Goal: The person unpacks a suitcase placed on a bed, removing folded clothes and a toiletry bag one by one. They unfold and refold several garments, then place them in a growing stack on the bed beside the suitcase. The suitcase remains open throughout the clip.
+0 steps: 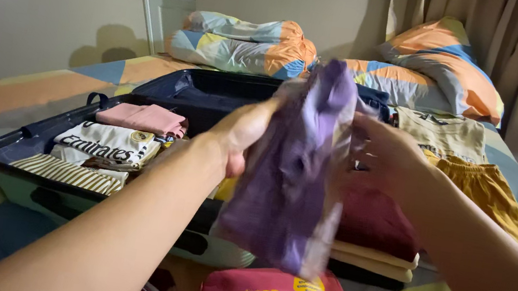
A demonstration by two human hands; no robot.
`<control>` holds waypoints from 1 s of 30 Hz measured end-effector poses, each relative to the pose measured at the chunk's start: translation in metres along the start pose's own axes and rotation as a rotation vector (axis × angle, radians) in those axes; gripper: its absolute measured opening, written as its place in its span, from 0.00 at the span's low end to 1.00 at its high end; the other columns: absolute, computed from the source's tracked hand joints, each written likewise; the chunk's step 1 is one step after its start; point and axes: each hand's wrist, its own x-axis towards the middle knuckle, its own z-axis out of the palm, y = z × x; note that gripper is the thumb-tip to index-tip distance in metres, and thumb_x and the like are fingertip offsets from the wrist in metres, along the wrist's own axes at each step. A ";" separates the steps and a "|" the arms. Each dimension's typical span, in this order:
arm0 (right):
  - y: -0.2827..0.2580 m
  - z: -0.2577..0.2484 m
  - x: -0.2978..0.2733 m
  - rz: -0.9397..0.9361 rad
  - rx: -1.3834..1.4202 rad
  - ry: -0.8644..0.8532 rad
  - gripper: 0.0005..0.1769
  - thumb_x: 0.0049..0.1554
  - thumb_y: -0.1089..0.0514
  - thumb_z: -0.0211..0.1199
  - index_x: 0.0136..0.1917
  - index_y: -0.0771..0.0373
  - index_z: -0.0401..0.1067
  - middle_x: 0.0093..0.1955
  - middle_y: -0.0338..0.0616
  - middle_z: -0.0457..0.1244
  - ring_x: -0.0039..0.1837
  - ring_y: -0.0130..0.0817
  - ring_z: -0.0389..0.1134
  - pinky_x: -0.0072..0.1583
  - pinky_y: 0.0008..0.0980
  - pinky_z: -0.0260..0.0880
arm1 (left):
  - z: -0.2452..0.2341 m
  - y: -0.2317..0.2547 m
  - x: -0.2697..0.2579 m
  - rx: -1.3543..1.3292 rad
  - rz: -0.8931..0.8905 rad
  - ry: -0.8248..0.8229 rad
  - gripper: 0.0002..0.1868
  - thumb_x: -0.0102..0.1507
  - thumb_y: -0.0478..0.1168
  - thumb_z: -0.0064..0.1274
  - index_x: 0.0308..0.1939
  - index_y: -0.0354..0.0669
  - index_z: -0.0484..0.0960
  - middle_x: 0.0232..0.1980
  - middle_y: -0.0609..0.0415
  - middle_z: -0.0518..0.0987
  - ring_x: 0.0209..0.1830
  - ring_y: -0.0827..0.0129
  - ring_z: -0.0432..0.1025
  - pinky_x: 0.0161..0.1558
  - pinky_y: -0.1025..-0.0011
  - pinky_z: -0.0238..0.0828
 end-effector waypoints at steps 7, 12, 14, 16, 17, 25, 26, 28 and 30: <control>-0.027 0.022 -0.027 -0.564 -0.226 0.055 0.22 0.58 0.47 0.61 0.61 0.59 0.75 0.55 0.43 0.70 0.54 0.31 0.70 0.53 0.35 0.72 | -0.016 0.022 0.039 -0.094 0.161 0.563 0.30 0.64 0.60 0.51 0.55 0.38 0.81 0.56 0.43 0.84 0.49 0.57 0.79 0.47 0.51 0.77; -0.036 0.062 -0.064 -0.669 -0.570 -0.322 0.27 0.59 0.42 0.63 0.65 0.59 0.78 0.56 0.44 0.73 0.58 0.29 0.70 0.60 0.31 0.67 | 0.000 0.046 0.040 -0.242 0.214 0.431 0.20 0.63 0.45 0.48 0.53 0.35 0.78 0.52 0.37 0.81 0.48 0.46 0.79 0.50 0.41 0.80; -0.044 0.065 -0.069 -0.794 -0.628 -0.427 0.29 0.54 0.50 0.67 0.67 0.61 0.70 0.58 0.43 0.70 0.60 0.29 0.70 0.61 0.33 0.69 | 0.008 0.057 0.028 -0.180 0.281 0.362 0.20 0.61 0.43 0.49 0.53 0.34 0.78 0.50 0.36 0.82 0.48 0.45 0.80 0.50 0.41 0.81; -0.055 0.062 -0.066 -0.687 -0.597 -0.401 0.32 0.52 0.56 0.69 0.69 0.57 0.67 0.58 0.45 0.69 0.59 0.33 0.70 0.60 0.39 0.72 | 0.013 0.067 0.008 0.004 0.386 0.273 0.24 0.57 0.44 0.54 0.53 0.33 0.80 0.49 0.38 0.85 0.49 0.49 0.84 0.49 0.47 0.81; -0.062 0.058 -0.062 -0.519 -0.539 -0.321 0.32 0.52 0.59 0.68 0.71 0.53 0.69 0.57 0.47 0.70 0.57 0.37 0.71 0.57 0.44 0.73 | 0.014 0.073 -0.003 0.264 0.430 0.404 0.30 0.57 0.50 0.59 0.59 0.37 0.75 0.53 0.41 0.80 0.53 0.51 0.79 0.48 0.42 0.76; -0.126 0.030 -0.046 -0.722 -0.836 -0.421 0.20 0.48 0.59 0.63 0.53 0.68 0.77 0.53 0.42 0.69 0.54 0.28 0.69 0.59 0.28 0.68 | 0.011 0.093 -0.065 0.398 0.242 0.136 0.35 0.53 0.62 0.59 0.54 0.42 0.80 0.51 0.41 0.87 0.48 0.56 0.84 0.50 0.56 0.80; -0.127 0.031 -0.047 -0.773 -0.844 -0.466 0.19 0.49 0.58 0.63 0.52 0.70 0.77 0.53 0.43 0.68 0.55 0.28 0.69 0.60 0.27 0.67 | 0.009 0.093 -0.064 0.323 0.247 0.031 0.33 0.54 0.59 0.62 0.56 0.42 0.81 0.52 0.44 0.87 0.49 0.59 0.83 0.53 0.57 0.80; -0.124 0.033 -0.050 -0.672 -0.870 -0.373 0.19 0.52 0.53 0.63 0.53 0.67 0.78 0.53 0.43 0.69 0.55 0.28 0.69 0.59 0.29 0.66 | 0.004 0.091 -0.056 0.170 0.250 -0.176 0.29 0.58 0.53 0.66 0.58 0.43 0.81 0.54 0.51 0.86 0.52 0.65 0.80 0.57 0.61 0.80; -0.108 0.027 -0.055 -0.371 -0.888 -0.099 0.20 0.57 0.46 0.62 0.57 0.58 0.81 0.53 0.41 0.71 0.53 0.30 0.68 0.55 0.34 0.66 | -0.003 0.093 -0.047 0.132 0.251 -0.130 0.25 0.59 0.53 0.65 0.55 0.45 0.81 0.50 0.52 0.85 0.49 0.63 0.80 0.54 0.57 0.81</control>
